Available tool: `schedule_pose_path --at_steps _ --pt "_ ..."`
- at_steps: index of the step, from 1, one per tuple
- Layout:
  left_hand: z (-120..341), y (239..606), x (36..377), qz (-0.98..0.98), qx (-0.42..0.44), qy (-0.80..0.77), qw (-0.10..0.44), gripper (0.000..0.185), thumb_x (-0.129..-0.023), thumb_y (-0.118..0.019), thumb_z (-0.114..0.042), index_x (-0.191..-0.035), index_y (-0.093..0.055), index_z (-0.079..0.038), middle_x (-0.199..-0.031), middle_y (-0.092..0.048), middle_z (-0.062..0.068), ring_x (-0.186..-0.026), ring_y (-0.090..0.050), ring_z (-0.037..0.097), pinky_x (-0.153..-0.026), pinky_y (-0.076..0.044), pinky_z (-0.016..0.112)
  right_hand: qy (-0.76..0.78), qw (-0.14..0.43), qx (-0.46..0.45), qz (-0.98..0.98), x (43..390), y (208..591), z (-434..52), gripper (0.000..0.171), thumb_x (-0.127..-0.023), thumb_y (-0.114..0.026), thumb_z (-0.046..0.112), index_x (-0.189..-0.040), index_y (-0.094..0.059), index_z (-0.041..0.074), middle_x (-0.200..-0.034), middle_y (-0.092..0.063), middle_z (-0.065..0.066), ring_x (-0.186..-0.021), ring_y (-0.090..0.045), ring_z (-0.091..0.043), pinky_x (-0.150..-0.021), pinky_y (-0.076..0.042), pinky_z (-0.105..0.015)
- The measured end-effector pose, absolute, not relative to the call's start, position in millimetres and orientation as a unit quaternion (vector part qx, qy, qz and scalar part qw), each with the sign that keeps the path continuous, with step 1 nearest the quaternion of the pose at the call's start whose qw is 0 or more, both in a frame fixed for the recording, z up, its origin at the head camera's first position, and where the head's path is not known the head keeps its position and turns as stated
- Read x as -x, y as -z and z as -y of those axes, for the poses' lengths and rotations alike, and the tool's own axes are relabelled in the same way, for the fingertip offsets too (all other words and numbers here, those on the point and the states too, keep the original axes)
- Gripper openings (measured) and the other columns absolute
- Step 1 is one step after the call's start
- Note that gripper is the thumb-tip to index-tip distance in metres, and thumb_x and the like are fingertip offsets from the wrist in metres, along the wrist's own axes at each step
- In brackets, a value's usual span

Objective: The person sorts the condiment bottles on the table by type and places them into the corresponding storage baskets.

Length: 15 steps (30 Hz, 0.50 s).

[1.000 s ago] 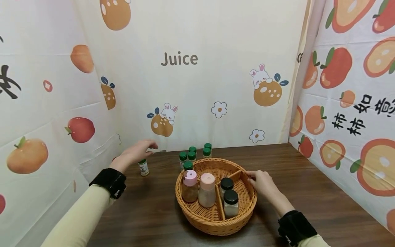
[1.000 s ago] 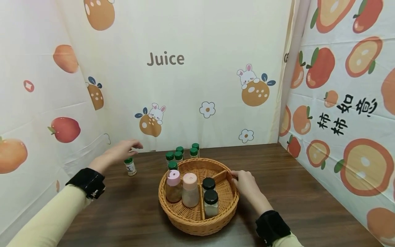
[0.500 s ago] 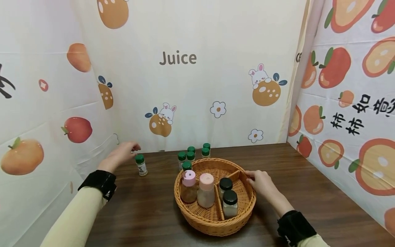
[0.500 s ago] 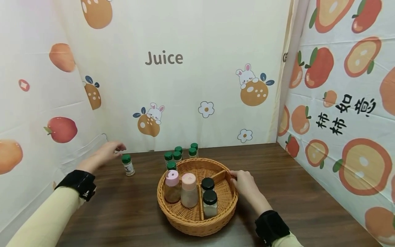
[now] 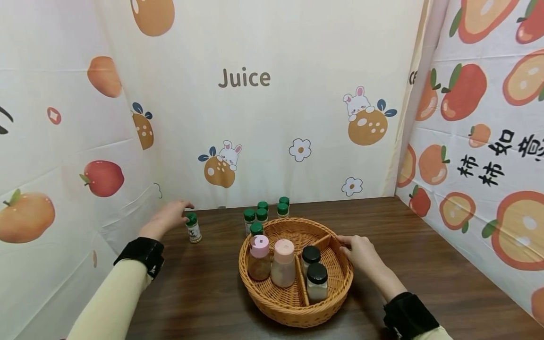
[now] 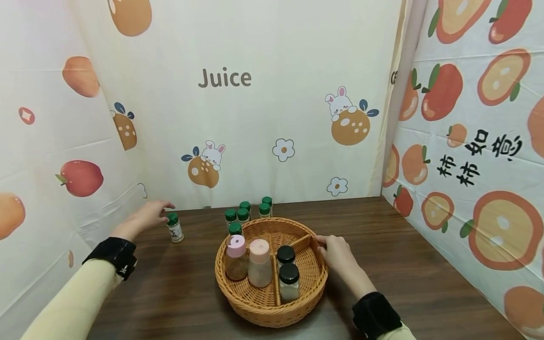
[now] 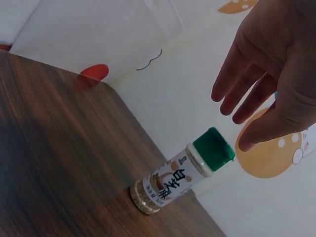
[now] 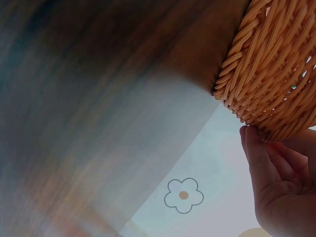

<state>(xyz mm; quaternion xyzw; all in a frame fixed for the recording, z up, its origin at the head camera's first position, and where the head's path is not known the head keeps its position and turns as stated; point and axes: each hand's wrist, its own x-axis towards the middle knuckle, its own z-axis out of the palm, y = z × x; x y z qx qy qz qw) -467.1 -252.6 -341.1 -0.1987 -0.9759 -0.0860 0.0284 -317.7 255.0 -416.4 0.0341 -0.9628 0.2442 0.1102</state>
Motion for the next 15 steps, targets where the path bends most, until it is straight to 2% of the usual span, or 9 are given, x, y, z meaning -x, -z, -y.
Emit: schedule_pose_path --at_steps 8,15 --pt "246 353 465 0.978 0.185 0.094 0.01 0.041 -0.09 -0.068 -0.002 -0.129 -0.059 0.005 -0.135 -0.053 0.032 -0.12 -0.054 0.047 -0.096 -0.051 0.058 -0.255 0.107 -0.029 0.961 315 416 -252 0.034 -0.093 -0.066 0.004 -0.127 -0.068 0.002 -0.115 -0.072 -0.023 -0.075 -0.061 -0.016 -0.056 -0.043 -0.026" --pt "242 363 469 0.981 0.169 0.099 -0.004 0.044 -0.092 -0.066 0.0 -0.134 -0.055 0.005 -0.137 -0.05 0.033 -0.122 -0.053 0.047 -0.097 -0.05 0.058 -0.255 0.119 -0.03 0.959 314 417 -253 0.033 -0.093 -0.066 0.003 -0.126 -0.068 0.002 -0.114 -0.072 -0.024 -0.072 -0.06 -0.015 -0.054 -0.043 -0.026"
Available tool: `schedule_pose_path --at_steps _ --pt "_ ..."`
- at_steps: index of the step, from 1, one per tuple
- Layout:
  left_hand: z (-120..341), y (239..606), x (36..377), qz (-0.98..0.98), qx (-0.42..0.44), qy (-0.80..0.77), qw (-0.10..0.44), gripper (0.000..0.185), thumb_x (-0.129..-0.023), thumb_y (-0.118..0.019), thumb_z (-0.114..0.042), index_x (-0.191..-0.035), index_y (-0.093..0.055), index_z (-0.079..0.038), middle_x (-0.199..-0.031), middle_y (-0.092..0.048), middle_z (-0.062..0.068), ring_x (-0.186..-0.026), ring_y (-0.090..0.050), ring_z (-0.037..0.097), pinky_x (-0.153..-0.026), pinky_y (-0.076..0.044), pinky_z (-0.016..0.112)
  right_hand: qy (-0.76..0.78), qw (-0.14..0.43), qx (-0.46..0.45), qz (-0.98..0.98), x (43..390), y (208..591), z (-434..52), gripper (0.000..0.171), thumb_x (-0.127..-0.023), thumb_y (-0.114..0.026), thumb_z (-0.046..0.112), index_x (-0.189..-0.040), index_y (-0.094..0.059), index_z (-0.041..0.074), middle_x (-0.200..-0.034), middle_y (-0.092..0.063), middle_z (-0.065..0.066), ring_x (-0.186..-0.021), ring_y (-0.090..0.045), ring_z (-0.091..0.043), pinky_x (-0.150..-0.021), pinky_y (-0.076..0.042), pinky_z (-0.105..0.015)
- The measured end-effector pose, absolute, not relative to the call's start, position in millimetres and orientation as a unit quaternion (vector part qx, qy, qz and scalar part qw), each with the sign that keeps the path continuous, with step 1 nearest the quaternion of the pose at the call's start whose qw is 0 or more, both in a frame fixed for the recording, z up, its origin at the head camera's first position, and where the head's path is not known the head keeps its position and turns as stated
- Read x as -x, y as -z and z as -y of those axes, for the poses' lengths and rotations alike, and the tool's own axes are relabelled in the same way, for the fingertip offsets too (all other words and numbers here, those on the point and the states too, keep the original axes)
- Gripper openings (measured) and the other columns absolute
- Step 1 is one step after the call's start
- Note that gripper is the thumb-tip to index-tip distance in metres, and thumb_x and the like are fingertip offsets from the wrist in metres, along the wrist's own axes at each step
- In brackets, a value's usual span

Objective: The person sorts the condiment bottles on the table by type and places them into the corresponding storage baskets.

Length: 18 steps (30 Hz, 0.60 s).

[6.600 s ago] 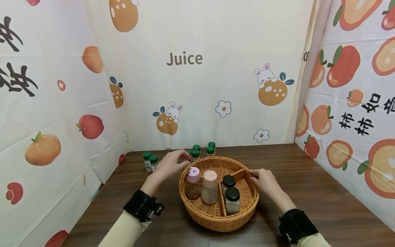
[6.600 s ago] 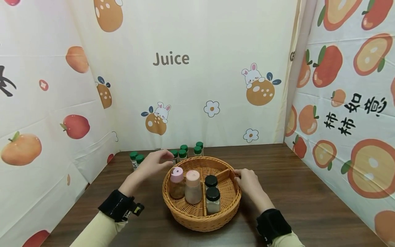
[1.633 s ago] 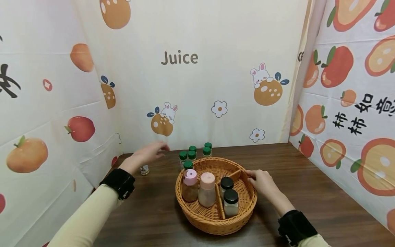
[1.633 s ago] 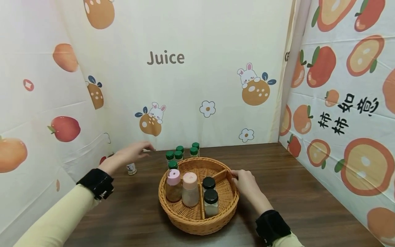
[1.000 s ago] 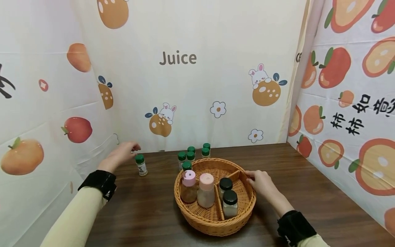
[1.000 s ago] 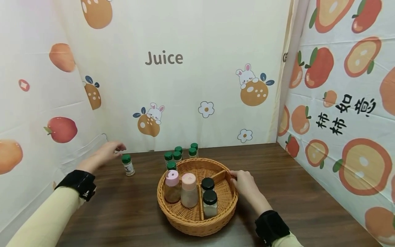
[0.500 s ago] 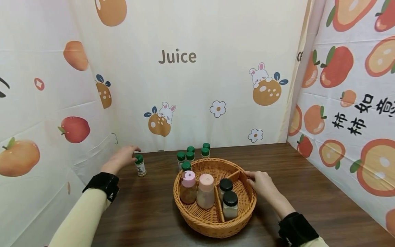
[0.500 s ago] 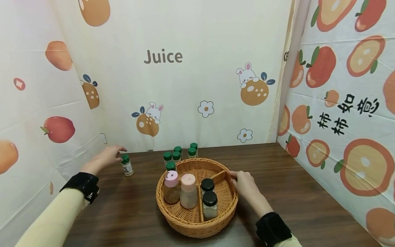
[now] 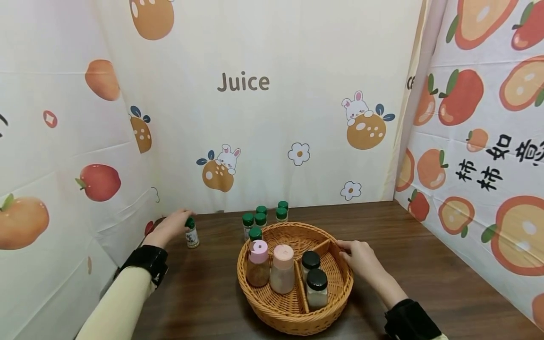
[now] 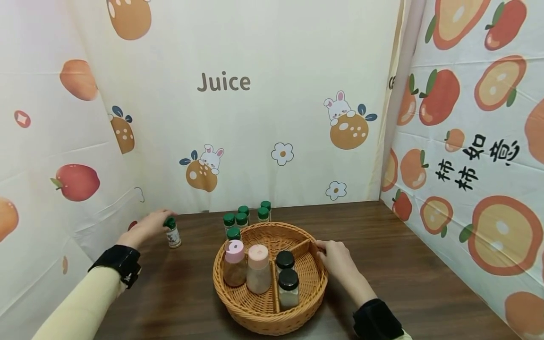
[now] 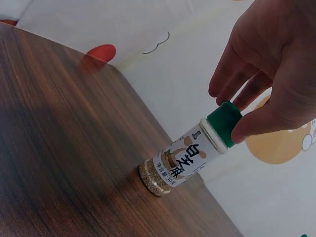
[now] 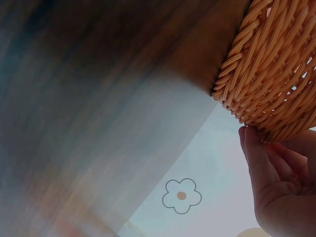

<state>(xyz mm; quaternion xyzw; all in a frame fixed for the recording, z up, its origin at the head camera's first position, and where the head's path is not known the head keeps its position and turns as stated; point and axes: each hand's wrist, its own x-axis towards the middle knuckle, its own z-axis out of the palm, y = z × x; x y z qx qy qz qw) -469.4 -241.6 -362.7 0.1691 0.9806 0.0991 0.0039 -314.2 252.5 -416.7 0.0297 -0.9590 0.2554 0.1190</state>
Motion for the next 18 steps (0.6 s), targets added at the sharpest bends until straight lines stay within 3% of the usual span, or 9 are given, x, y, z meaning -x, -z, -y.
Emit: schedule_pose_path --at_steps 9,18 --pt "246 364 467 -0.982 -0.164 -0.095 -0.011 0.031 -0.092 -0.065 0.002 -0.122 -0.061 0.004 -0.12 -0.059 0.028 -0.109 -0.06 0.041 -0.087 -0.055 0.053 -0.255 0.122 -0.036 0.959 315 419 -253 0.033 -0.092 -0.066 0.003 -0.125 -0.068 0.001 -0.115 -0.071 -0.024 -0.074 -0.062 -0.016 -0.055 -0.043 -0.025" --pt "235 343 462 -0.976 -0.192 -0.103 -0.008 0.026 -0.092 -0.065 0.0 -0.118 -0.063 0.001 -0.117 -0.063 0.025 -0.107 -0.061 0.038 -0.087 -0.055 0.052 -0.25 0.127 -0.038 0.959 315 418 -255 0.033 -0.092 -0.067 0.003 -0.125 -0.069 0.002 -0.114 -0.072 -0.024 -0.078 -0.064 -0.018 -0.058 -0.045 -0.027"
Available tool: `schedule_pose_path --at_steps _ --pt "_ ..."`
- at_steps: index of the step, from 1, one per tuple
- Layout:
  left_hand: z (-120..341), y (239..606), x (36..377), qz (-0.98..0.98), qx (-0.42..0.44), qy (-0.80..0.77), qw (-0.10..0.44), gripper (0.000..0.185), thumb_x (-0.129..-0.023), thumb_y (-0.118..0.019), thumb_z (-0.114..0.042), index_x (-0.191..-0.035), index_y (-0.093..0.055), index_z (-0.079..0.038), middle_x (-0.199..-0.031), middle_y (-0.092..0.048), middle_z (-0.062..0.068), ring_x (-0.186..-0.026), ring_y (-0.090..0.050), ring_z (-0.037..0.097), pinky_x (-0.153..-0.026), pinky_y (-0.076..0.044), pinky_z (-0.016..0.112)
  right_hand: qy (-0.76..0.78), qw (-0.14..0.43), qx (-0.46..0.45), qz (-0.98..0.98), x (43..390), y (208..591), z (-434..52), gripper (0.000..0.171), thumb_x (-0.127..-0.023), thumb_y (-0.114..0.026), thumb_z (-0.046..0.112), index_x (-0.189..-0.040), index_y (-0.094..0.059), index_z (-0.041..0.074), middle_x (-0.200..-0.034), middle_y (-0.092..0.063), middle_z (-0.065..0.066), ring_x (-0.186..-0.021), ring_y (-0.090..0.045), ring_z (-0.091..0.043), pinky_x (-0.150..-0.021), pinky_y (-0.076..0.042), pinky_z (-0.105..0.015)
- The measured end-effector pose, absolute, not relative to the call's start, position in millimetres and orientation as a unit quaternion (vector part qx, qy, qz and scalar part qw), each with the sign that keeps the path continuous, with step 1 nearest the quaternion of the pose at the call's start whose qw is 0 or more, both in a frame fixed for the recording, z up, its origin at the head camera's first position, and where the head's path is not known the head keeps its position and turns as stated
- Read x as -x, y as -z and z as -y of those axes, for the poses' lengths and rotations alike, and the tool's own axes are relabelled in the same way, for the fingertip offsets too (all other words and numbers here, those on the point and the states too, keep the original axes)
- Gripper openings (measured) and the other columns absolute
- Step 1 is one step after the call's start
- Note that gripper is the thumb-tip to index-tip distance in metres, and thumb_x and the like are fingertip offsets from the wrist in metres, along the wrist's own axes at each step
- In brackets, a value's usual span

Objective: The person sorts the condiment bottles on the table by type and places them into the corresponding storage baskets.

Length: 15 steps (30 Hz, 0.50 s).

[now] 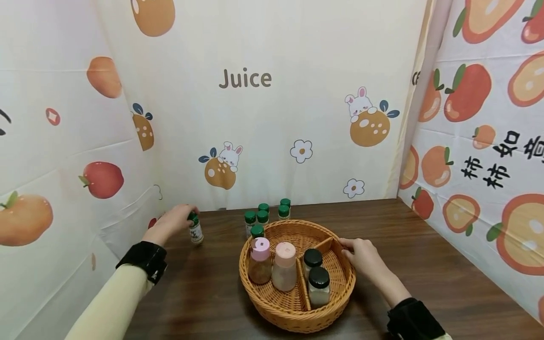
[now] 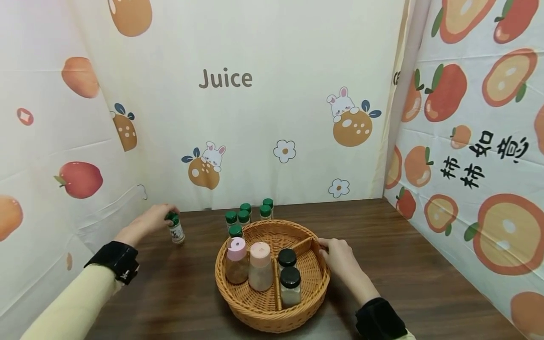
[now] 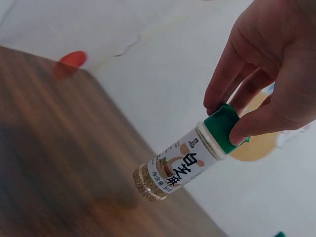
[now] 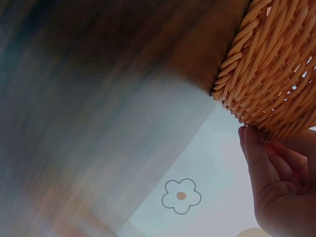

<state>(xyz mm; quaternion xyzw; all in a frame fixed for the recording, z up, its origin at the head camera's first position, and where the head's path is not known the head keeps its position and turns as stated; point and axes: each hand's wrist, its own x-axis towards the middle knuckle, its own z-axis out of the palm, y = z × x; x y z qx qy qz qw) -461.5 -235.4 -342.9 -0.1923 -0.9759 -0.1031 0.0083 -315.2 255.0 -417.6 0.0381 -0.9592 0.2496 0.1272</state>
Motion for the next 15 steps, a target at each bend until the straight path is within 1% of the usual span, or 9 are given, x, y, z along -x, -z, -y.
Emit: schedule_pose_path --at_steps 5,7,12,15 --pt "220 319 452 0.968 0.223 0.117 0.021 0.026 -0.092 -0.065 0.001 -0.118 -0.064 0.002 -0.117 -0.063 0.024 -0.107 -0.061 0.037 -0.089 -0.056 0.051 -0.251 0.123 -0.043 0.959 315 417 -255 0.033 -0.092 -0.066 0.002 -0.125 -0.068 0.0 -0.116 -0.071 -0.026 -0.086 -0.069 -0.022 -0.06 -0.05 -0.028" --pt "212 309 447 0.963 0.238 0.119 0.031 0.027 -0.092 -0.064 0.002 -0.119 -0.063 0.003 -0.119 -0.063 0.024 -0.109 -0.061 0.037 -0.09 -0.055 0.051 -0.253 0.123 -0.044 0.959 315 416 -255 0.033 -0.092 -0.066 0.002 -0.125 -0.068 -0.001 -0.116 -0.07 -0.026 -0.085 -0.069 -0.022 -0.059 -0.05 -0.028" --pt "191 286 434 0.957 0.266 0.105 0.053 0.029 -0.093 -0.065 0.001 -0.122 -0.063 0.0 -0.123 -0.062 0.022 -0.113 -0.06 0.036 -0.094 -0.054 0.05 -0.255 0.122 -0.045 0.958 315 416 -256 0.033 -0.093 -0.065 0.002 -0.125 -0.068 -0.001 -0.113 -0.071 -0.025 -0.072 -0.061 -0.016 -0.055 -0.044 -0.027" --pt "181 273 425 0.952 0.285 0.098 0.061 0.031 -0.093 -0.065 0.001 -0.123 -0.063 -0.001 -0.125 -0.062 0.021 -0.115 -0.06 0.035 -0.095 -0.054 0.049 -0.252 0.122 -0.044 0.959 314 417 -256 0.033 -0.093 -0.065 0.003 -0.125 -0.068 -0.001 -0.112 -0.072 -0.024 -0.069 -0.059 -0.015 -0.054 -0.043 -0.026"
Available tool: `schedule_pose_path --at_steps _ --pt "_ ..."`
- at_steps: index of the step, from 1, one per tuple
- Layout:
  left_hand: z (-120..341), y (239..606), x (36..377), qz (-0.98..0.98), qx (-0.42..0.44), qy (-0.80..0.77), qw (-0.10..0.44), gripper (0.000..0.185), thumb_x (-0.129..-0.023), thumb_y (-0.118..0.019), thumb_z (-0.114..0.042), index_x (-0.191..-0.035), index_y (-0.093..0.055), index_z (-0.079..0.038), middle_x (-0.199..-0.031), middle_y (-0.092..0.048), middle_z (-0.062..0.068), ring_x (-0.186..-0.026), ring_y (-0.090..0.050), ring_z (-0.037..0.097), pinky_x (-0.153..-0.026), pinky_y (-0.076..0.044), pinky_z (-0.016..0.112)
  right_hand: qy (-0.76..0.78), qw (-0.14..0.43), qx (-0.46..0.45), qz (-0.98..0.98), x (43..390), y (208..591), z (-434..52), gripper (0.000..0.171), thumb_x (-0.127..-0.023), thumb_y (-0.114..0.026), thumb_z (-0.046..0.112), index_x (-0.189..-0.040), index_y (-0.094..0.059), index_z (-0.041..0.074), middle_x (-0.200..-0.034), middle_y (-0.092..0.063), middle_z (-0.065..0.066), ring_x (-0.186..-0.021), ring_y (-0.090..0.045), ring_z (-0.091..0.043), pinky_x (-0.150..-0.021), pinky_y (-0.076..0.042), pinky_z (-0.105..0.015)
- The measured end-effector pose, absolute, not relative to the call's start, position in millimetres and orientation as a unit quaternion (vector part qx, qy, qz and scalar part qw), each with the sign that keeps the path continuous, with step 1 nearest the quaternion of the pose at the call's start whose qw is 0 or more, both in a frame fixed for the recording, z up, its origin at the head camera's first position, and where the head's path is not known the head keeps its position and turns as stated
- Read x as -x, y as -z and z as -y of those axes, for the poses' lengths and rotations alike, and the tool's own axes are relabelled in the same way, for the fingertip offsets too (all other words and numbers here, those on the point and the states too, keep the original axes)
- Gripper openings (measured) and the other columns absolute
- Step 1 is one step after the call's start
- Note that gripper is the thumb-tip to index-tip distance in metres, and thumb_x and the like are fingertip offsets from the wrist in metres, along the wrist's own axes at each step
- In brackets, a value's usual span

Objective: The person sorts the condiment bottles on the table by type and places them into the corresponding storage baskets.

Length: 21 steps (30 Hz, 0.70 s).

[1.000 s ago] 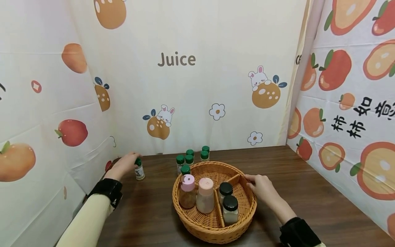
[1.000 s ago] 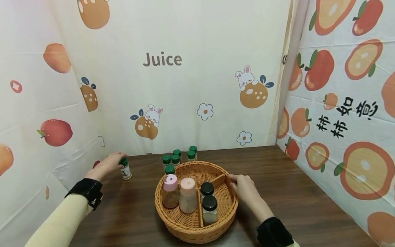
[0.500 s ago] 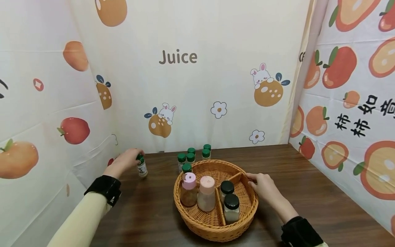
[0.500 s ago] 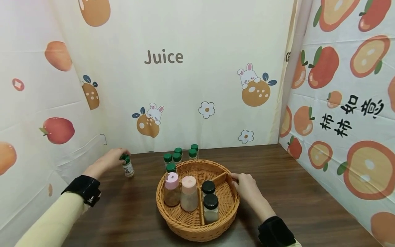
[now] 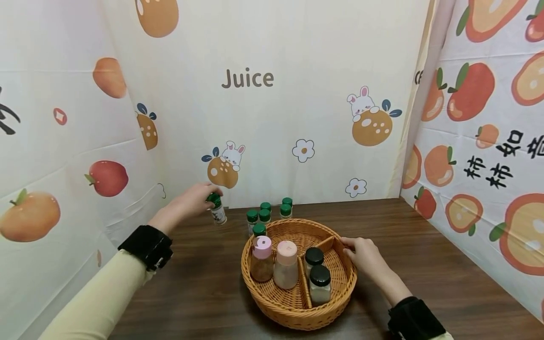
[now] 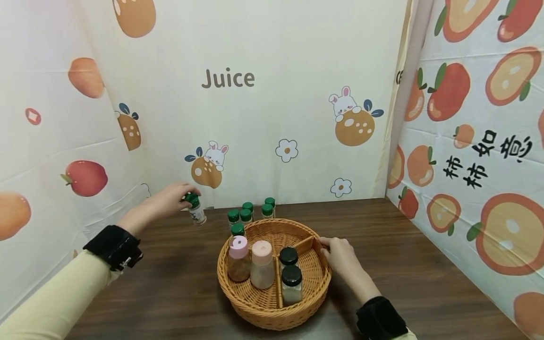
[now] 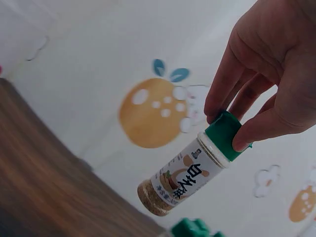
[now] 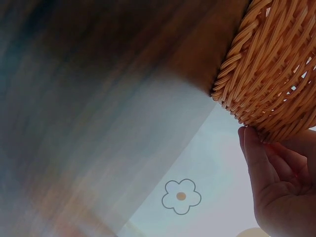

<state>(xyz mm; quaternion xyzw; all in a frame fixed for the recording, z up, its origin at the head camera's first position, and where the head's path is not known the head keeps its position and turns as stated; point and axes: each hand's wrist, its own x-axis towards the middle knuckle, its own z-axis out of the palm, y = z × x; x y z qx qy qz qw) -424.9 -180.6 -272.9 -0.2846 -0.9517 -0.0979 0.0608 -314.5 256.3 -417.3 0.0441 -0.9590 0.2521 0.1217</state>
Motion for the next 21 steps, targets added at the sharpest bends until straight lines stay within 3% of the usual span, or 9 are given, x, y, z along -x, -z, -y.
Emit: schedule_pose_path --at_steps 13,21 --pt "146 226 402 0.925 0.356 0.094 0.09 0.03 -0.091 -0.069 -0.001 -0.121 -0.065 -0.002 -0.121 -0.063 0.017 -0.114 -0.06 0.032 -0.096 -0.054 0.046 -0.251 0.121 -0.043 0.959 316 418 -257 0.032 -0.092 -0.066 0.003 -0.124 -0.068 -0.001 -0.11 -0.073 -0.024 -0.071 -0.061 -0.016 -0.054 -0.043 -0.026" --pt "116 206 395 0.929 0.355 0.085 0.057 0.03 -0.095 -0.066 -0.007 -0.125 -0.064 -0.007 -0.126 -0.063 0.014 -0.116 -0.061 0.029 -0.094 -0.056 0.044 -0.25 0.115 -0.041 0.96 315 417 -256 0.032 -0.093 -0.065 0.003 -0.125 -0.068 -0.001 -0.112 -0.072 -0.026 -0.073 -0.061 -0.017 -0.056 -0.044 -0.028"
